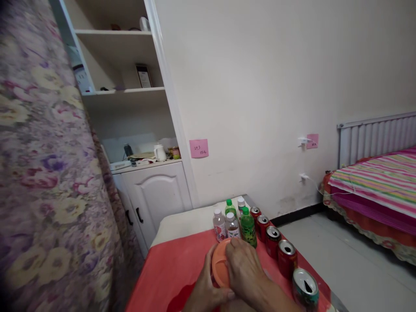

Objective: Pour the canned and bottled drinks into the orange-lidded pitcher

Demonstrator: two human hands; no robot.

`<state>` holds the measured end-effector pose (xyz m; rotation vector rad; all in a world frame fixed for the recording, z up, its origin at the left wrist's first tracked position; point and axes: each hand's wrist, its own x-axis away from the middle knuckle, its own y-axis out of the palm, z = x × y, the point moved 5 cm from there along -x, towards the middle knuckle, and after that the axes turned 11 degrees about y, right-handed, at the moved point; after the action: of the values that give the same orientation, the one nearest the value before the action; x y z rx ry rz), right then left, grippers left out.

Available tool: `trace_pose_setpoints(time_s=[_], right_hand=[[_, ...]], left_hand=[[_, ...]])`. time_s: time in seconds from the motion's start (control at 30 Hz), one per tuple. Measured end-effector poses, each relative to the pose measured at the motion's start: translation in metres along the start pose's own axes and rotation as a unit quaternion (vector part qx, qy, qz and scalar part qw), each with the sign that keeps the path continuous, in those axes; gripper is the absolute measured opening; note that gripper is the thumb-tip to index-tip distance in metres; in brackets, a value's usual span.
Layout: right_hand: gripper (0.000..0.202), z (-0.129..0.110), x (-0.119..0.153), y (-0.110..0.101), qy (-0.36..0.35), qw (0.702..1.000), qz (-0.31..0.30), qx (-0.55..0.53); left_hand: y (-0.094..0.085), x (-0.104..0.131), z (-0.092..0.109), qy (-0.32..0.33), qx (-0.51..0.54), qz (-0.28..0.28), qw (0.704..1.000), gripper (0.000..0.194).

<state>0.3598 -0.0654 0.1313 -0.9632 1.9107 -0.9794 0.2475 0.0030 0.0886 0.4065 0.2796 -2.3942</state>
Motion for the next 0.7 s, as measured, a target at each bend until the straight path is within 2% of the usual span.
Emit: trace_pose_setpoints(time_s=[0.17, 0.27, 0.37, 0.47, 0.53, 0.57, 0.63, 0.7], right_hand=[[0.017, 0.002, -0.004, -0.007, 0.018, 1.0, -0.006, -0.007], [0.014, -0.003, -0.009, -0.022, -0.014, 0.999, 0.011, -0.035], [0.013, -0.006, -0.014, -0.042, -0.054, 0.992, 0.055, -0.101], [0.013, 0.001, -0.018, -0.057, -0.051, 0.973, 0.087, -0.205], [0.015, 0.011, -0.02, -0.06, -0.025, 0.944, 0.081, -0.319], [0.018, 0.017, -0.02, -0.059, -0.005, 0.92, 0.071, -0.386], [0.025, 0.031, -0.017, -0.054, 0.046, 0.853, 0.052, -0.517], [0.033, 0.045, -0.01, -0.046, 0.104, 0.78, 0.063, -0.614]], left_hand=[[0.004, -0.001, -0.011, 0.037, 0.049, -0.003, 0.998, 0.139], [0.005, 0.0, -0.013, 0.042, 0.063, 0.014, 0.997, 0.135], [0.004, 0.002, -0.02, 0.006, 0.071, 0.025, 0.997, 0.143], [-0.001, 0.004, -0.025, -0.007, 0.025, 0.04, 0.999, 0.155], [-0.004, 0.006, -0.026, -0.002, -0.005, 0.049, 0.999, 0.159], [-0.005, 0.008, -0.026, -0.005, -0.011, 0.053, 0.999, 0.159], [-0.005, 0.011, -0.025, -0.022, -0.008, 0.058, 0.998, 0.157], [-0.004, 0.015, -0.025, -0.038, 0.004, 0.055, 0.998, 0.155]])
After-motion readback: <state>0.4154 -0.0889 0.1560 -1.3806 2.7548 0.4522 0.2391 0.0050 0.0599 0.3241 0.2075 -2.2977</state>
